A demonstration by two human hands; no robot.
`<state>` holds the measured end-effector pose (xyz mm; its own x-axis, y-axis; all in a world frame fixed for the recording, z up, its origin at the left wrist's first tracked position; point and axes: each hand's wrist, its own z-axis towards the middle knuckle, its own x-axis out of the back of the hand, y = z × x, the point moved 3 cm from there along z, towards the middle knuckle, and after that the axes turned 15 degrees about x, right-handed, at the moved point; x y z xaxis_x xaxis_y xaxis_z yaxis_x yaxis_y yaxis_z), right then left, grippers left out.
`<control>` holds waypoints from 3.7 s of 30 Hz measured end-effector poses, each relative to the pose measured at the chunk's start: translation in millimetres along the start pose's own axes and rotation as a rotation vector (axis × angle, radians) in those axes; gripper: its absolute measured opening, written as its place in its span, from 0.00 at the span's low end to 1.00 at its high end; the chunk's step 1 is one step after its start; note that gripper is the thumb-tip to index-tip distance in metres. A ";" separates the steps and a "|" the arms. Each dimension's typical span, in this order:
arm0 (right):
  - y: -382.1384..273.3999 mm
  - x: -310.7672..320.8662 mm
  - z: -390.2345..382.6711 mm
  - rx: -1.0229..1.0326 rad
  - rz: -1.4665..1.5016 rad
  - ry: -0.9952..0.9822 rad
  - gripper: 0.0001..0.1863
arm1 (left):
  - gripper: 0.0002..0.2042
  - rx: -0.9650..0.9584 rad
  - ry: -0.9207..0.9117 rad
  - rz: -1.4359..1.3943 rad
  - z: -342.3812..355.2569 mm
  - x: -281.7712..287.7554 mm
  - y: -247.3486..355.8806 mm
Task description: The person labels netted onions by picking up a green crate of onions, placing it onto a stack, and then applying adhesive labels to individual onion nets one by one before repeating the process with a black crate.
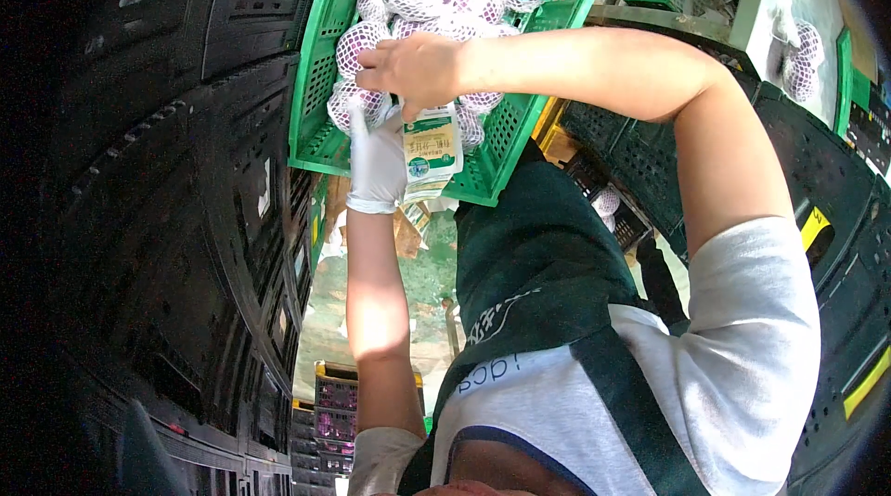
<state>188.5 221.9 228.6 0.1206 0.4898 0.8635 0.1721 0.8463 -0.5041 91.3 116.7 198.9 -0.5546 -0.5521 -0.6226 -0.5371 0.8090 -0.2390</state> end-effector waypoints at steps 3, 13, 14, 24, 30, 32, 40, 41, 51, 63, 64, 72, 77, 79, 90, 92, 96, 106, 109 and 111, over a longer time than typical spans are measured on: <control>12.7 -19.8 -25.9 -0.271 0.456 0.034 0.24 | 0.25 -0.209 0.010 0.152 7.9 12.8 1.0; -16.3 -8.4 -68.6 -0.683 0.961 0.349 0.12 | 0.10 -0.610 0.565 0.493 0.1 26.2 -6.0; -21.7 -3.2 -68.3 -0.729 0.891 0.366 0.10 | 0.10 -0.610 0.562 0.499 1.2 26.0 -4.9; 78.7 -3.0 -76.8 -0.743 0.527 1.014 0.06 | 0.16 -0.687 0.288 0.631 -9.2 -19.3 -21.8; 117.7 5.6 -63.7 -0.711 0.527 0.764 0.08 | 0.29 -0.853 0.696 1.118 -18.7 -4.9 -24.4; 73.8 9.4 -51.3 -0.491 0.689 0.750 0.07 | 0.45 -1.120 0.668 0.895 -21.9 -10.7 6.4; 105.1 12.6 -61.6 -0.711 0.625 1.090 0.09 | 0.16 -0.605 0.355 0.552 -0.9 -15.3 -18.1; 128.9 9.7 -68.7 -0.766 0.481 1.083 0.11 | 0.13 -0.561 0.365 0.519 -2.7 -9.1 -29.4; 148.0 -27.9 -51.4 -0.540 -0.256 0.558 0.45 | 0.17 -0.563 0.370 0.257 3.1 23.8 -39.8; 193.4 -39.5 -55.4 -0.586 0.147 0.476 0.47 | 0.17 -0.555 0.395 0.340 10.1 -7.3 -28.3; 206.1 -38.7 -67.4 -0.564 0.210 0.611 0.44 | 0.17 -0.578 0.386 0.385 11.5 -11.2 -28.2; 146.2 33.9 -87.0 -0.691 0.215 0.800 0.40 | 0.21 -0.501 0.413 0.343 20.8 -1.6 -25.4; 49.3 2.9 -78.1 -0.515 0.596 0.393 0.27 | 0.19 -0.539 0.317 0.294 25.7 -0.5 -20.3; 23.0 -5.6 -79.0 -0.510 0.869 0.241 0.14 | 0.18 -0.673 0.408 0.523 18.5 -13.6 -13.0; 1.8 -11.0 -62.9 -0.377 0.677 0.521 0.05 | 0.12 -1.168 0.851 1.379 -7.4 -5.4 25.6; 6.1 -19.2 -47.9 -0.184 0.546 0.467 0.06 | 0.21 -1.201 0.731 1.175 -9.4 -36.0 41.7; 106.9 -28.5 -15.1 -0.325 0.280 0.916 0.05 | 0.16 -0.883 0.818 0.854 -16.9 -23.5 45.5; 199.9 -81.8 36.6 -0.726 -0.285 0.535 0.33 | 0.03 -0.601 0.712 0.591 -30.5 59.0 2.0; 202.5 -95.2 32.1 -0.615 -0.361 0.332 0.32 | 0.03 -0.600 0.746 0.631 -36.5 36.5 18.1; 217.2 -105.1 19.8 -0.635 -0.498 0.255 0.31 | 0.04 -0.663 0.757 0.749 -41.6 24.3 28.0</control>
<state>193.8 358.4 28.7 0.0889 -0.0362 0.9954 0.7708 0.6355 -0.0457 36.3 117.6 208.1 -0.9687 -0.1568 0.1926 -0.0272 0.8377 0.5454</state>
